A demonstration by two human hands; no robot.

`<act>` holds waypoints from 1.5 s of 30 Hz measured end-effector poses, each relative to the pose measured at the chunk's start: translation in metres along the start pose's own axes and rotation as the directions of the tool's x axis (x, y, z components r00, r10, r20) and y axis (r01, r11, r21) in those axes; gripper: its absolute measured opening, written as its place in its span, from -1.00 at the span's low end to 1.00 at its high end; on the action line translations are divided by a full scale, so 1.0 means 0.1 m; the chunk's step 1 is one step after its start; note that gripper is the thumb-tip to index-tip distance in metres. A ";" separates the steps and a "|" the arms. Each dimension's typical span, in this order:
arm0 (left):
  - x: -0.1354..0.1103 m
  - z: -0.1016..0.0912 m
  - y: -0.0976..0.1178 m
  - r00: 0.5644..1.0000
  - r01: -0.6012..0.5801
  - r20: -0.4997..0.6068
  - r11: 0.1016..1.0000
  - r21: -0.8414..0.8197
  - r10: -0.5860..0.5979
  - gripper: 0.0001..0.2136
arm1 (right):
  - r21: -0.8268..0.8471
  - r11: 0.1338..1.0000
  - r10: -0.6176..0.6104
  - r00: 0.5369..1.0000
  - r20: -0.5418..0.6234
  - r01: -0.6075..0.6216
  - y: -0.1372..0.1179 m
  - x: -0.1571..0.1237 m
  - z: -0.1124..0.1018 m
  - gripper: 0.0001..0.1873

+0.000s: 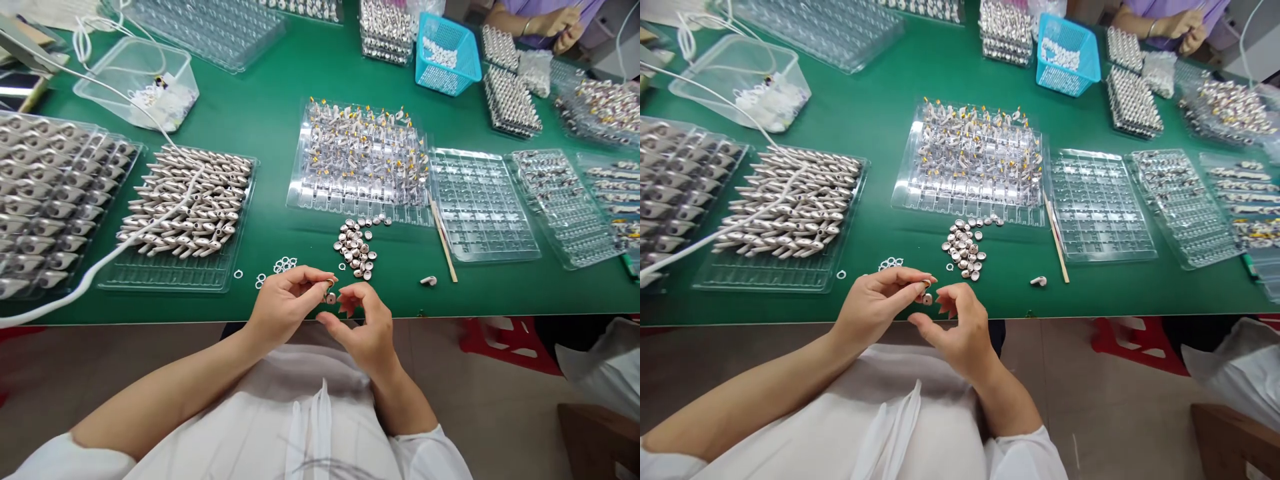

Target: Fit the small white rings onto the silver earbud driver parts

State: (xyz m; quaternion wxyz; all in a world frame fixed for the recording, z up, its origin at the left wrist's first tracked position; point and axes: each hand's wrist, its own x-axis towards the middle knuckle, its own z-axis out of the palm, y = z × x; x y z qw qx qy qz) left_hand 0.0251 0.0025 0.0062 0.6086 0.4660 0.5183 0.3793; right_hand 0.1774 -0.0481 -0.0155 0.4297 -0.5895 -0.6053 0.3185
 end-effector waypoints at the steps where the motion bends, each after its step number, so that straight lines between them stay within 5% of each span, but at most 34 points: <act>1: 0.00 0.00 0.00 1.000 -0.006 -0.004 1.000 0.003 0.006 -0.84 | -0.030 0.999 -0.037 0.999 -0.021 0.037 0.01 -0.02 0.02 -0.71; 8: -0.01 0.02 -0.05 1.000 -0.015 0.012 1.000 0.006 0.015 -0.87 | 0.015 0.994 -0.106 0.991 -0.080 0.107 0.04 -0.04 0.06 -0.85; 14: -0.02 0.02 -0.09 0.998 -0.035 0.048 0.999 -0.011 0.035 -0.89 | 0.263 0.959 0.107 0.994 -0.008 -0.101 0.07 -0.06 0.01 -0.96; 21: -0.04 0.01 -0.12 0.994 -0.012 0.106 0.999 0.053 0.007 -0.84 | 0.420 0.873 0.267 0.964 0.017 -0.249 0.09 -0.05 0.01 -0.86; 35: -0.05 -0.01 -0.07 0.985 -0.096 0.161 0.961 0.260 0.055 -0.82 | 0.512 0.778 0.357 0.927 0.117 -0.364 0.10 0.03 0.03 -0.81; 45: -0.05 -0.04 -0.11 0.980 -0.129 0.181 0.950 0.285 0.079 -0.83 | 0.409 0.849 0.316 0.942 0.111 -0.334 0.04 0.03 0.00 -0.84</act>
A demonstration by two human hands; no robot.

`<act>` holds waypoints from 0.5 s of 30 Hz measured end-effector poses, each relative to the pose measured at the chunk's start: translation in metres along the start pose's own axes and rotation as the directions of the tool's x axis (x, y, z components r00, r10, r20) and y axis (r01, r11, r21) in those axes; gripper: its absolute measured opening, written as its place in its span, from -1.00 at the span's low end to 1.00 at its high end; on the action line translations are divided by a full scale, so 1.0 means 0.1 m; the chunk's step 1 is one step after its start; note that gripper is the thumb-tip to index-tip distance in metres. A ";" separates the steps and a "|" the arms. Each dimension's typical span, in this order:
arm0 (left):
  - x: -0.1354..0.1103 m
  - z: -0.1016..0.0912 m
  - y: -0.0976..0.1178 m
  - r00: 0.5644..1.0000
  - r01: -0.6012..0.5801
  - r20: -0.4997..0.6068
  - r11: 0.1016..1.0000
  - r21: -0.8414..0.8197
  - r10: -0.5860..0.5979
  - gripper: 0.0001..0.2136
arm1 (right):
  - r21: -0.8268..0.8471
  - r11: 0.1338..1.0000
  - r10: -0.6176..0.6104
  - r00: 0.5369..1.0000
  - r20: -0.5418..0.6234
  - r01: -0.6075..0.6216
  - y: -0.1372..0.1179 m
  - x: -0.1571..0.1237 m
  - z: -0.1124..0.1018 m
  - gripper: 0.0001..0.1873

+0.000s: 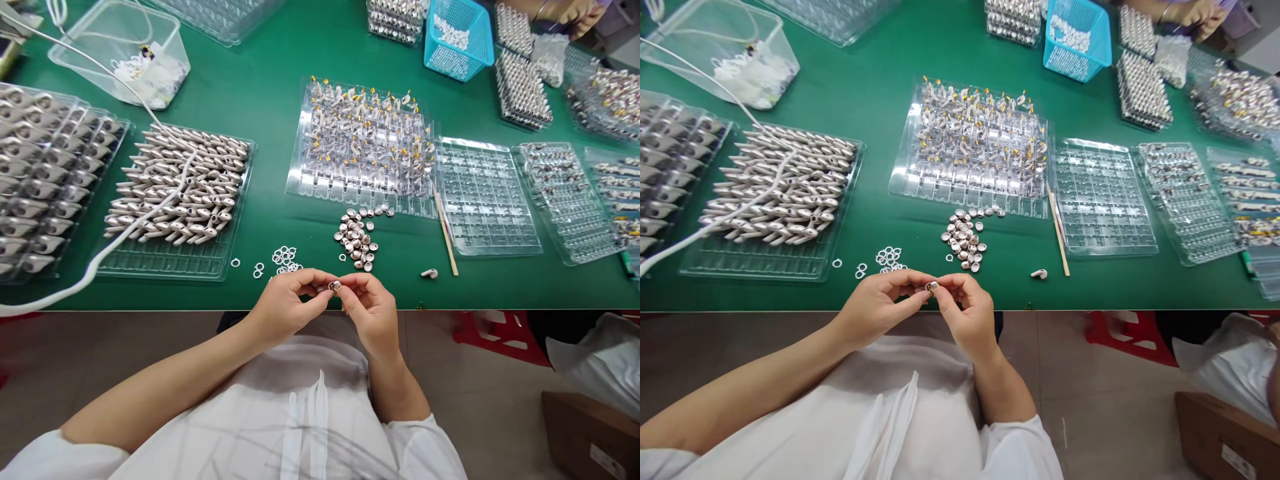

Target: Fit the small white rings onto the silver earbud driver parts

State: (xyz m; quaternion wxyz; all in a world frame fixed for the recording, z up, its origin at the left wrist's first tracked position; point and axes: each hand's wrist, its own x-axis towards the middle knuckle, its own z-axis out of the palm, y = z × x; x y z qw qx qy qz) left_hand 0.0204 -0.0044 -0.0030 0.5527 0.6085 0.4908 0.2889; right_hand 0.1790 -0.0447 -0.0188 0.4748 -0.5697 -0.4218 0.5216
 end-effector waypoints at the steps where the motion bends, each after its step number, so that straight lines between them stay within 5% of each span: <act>1: 0.00 0.00 0.00 1.000 0.003 0.009 1.000 -0.008 -0.003 -0.83 | -0.021 1.000 -0.012 1.000 0.008 0.012 0.00 -0.01 -0.01 -0.85; 8: -0.01 -0.02 -0.03 1.000 -0.018 0.011 0.999 0.028 0.017 -0.84 | -0.202 0.966 -0.150 0.986 0.076 0.162 0.03 -0.01 -0.05 -0.85; 15: -0.03 -0.02 -0.05 0.999 -0.035 0.022 0.995 0.095 0.033 -0.85 | -0.318 0.932 -0.190 0.982 -0.018 0.175 0.07 -0.04 0.00 -0.90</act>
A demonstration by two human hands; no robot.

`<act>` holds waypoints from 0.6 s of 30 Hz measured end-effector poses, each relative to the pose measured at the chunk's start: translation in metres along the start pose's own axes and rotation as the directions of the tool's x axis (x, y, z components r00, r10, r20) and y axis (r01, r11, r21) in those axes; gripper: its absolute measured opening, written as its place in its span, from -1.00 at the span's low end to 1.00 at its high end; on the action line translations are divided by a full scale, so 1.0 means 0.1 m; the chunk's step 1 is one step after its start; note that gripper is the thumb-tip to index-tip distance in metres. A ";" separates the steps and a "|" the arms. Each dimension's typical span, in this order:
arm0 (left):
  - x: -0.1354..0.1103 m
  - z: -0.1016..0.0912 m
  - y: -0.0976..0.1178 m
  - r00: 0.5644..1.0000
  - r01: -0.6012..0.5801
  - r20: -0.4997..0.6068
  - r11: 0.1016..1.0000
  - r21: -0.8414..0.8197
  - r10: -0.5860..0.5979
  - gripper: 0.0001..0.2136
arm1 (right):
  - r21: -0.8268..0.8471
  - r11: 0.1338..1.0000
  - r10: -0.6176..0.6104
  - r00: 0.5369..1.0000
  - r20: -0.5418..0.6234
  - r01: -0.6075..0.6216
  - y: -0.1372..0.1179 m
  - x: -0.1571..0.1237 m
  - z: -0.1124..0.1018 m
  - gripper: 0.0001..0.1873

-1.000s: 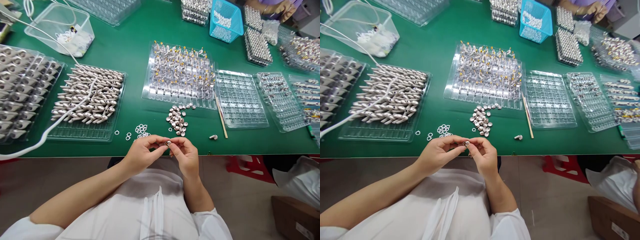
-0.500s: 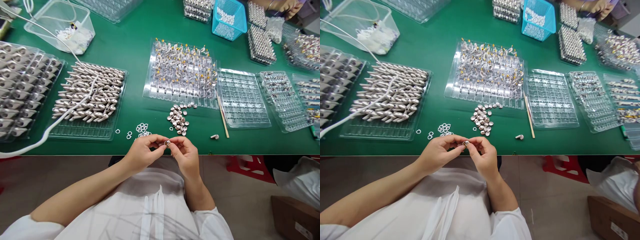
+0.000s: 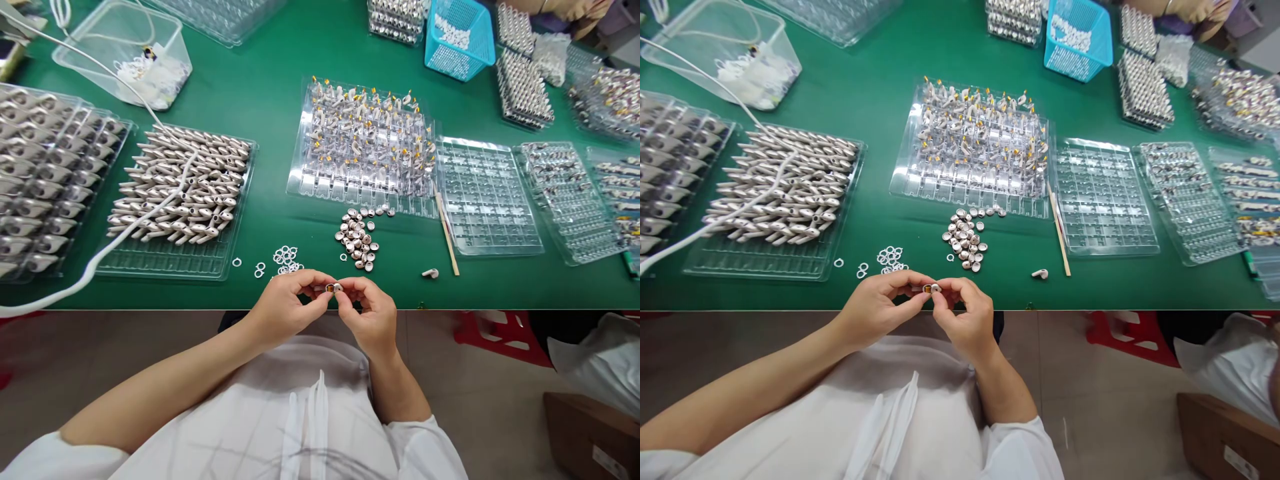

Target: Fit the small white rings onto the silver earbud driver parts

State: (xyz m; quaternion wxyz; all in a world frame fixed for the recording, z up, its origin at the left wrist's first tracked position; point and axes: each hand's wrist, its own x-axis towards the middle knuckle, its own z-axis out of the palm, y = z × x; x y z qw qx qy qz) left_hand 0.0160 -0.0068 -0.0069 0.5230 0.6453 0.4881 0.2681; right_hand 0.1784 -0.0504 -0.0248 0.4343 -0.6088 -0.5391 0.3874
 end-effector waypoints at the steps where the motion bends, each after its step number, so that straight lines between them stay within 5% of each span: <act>1: 0.00 0.00 0.00 1.000 -0.002 0.001 1.000 -0.002 0.002 -0.85 | -0.004 1.000 -0.003 1.000 -0.015 0.003 0.01 -0.01 0.01 -0.91; 8: 0.00 0.03 0.01 0.998 0.058 0.022 0.992 -0.108 -0.056 -0.87 | -0.083 0.983 -0.168 0.983 -0.076 0.162 0.03 -0.07 0.06 -0.89; 18: 0.02 0.01 0.04 0.979 0.202 0.101 0.928 -0.314 -0.179 -0.88 | -0.256 0.827 -0.522 0.853 -0.020 0.500 0.12 0.00 0.04 -0.70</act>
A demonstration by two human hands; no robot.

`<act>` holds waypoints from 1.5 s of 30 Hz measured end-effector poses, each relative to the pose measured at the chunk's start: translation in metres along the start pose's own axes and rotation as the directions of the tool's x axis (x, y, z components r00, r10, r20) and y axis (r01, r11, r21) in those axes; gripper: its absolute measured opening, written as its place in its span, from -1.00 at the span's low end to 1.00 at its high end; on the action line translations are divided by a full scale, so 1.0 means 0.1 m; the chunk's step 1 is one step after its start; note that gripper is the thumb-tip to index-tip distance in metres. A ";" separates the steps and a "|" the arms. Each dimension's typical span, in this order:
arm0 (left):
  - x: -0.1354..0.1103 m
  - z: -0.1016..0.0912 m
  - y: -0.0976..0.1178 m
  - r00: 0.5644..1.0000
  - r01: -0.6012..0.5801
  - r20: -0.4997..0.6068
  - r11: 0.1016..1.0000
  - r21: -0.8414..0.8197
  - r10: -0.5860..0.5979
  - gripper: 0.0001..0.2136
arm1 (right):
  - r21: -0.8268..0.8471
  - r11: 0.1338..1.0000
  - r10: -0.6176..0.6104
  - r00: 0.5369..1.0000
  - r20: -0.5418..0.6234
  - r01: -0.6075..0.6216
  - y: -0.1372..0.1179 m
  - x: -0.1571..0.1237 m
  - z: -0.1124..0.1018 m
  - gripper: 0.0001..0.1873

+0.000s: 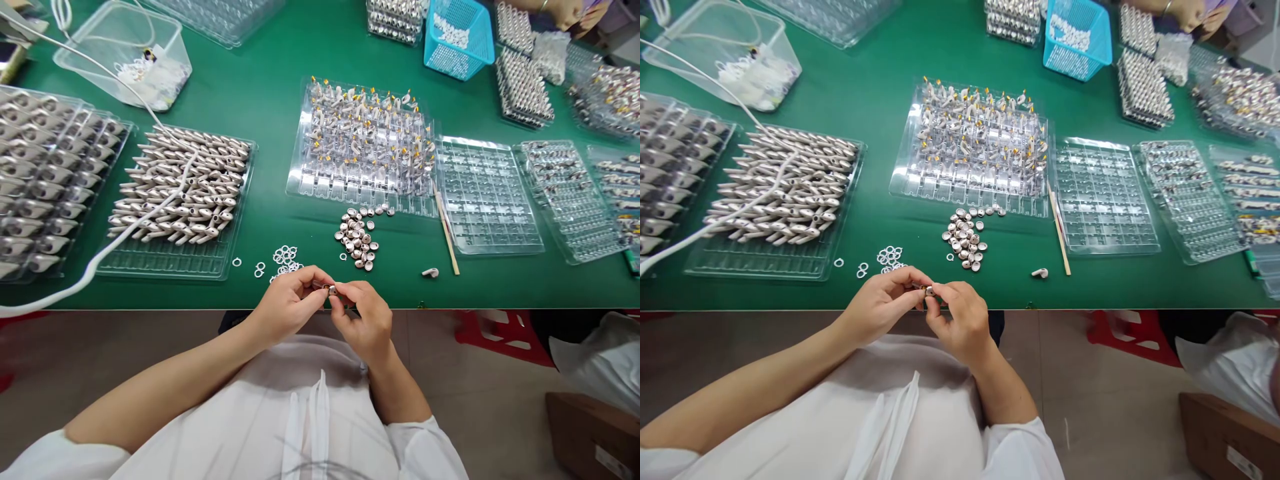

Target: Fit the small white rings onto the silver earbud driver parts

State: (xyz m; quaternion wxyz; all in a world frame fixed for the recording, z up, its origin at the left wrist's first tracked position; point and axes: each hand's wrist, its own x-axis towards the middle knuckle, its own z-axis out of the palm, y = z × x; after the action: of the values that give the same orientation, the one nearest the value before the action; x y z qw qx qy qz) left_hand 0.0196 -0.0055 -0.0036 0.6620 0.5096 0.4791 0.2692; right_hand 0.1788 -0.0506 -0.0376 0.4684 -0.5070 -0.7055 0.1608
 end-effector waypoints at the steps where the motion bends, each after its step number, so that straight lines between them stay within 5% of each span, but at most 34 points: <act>1: 0.00 0.00 0.01 1.000 0.014 0.004 1.000 -0.021 -0.014 -0.88 | -0.014 1.000 -0.025 1.000 0.004 0.025 0.01 0.00 0.00 -0.68; 6: 0.01 -0.02 -0.01 0.997 0.077 0.012 0.996 -0.054 -0.077 -0.89 | 0.039 0.999 -0.019 0.999 0.034 0.018 0.00 0.04 -0.03 -0.65; 13: 0.04 -0.06 0.00 0.990 0.139 0.045 0.985 -0.104 -0.135 -0.90 | 0.212 0.965 0.134 0.984 0.114 -0.156 -0.02 0.06 -0.07 -0.68; 26: 0.03 -0.12 0.06 0.979 0.136 0.165 0.985 -0.111 -0.117 -0.78 | 0.224 0.960 0.147 0.983 0.109 -0.168 -0.02 0.07 -0.10 -0.69; 32: 0.03 -0.11 -0.01 0.984 0.140 0.147 0.958 -0.252 -0.105 -0.79 | 0.233 0.949 0.188 0.975 0.117 -0.211 -0.03 0.11 -0.11 -0.73; 45: 0.01 -0.16 0.02 0.979 0.177 0.138 0.963 -0.203 -0.151 -0.76 | 0.290 0.919 0.235 0.962 0.136 -0.266 -0.04 0.09 -0.10 -0.75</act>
State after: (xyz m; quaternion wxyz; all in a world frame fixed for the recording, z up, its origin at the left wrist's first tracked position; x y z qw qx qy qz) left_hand 0.0056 0.0026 -0.0019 0.7610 0.4092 0.4468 0.2321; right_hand 0.1841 -0.0469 -0.0255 0.4814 -0.5060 -0.6235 0.3514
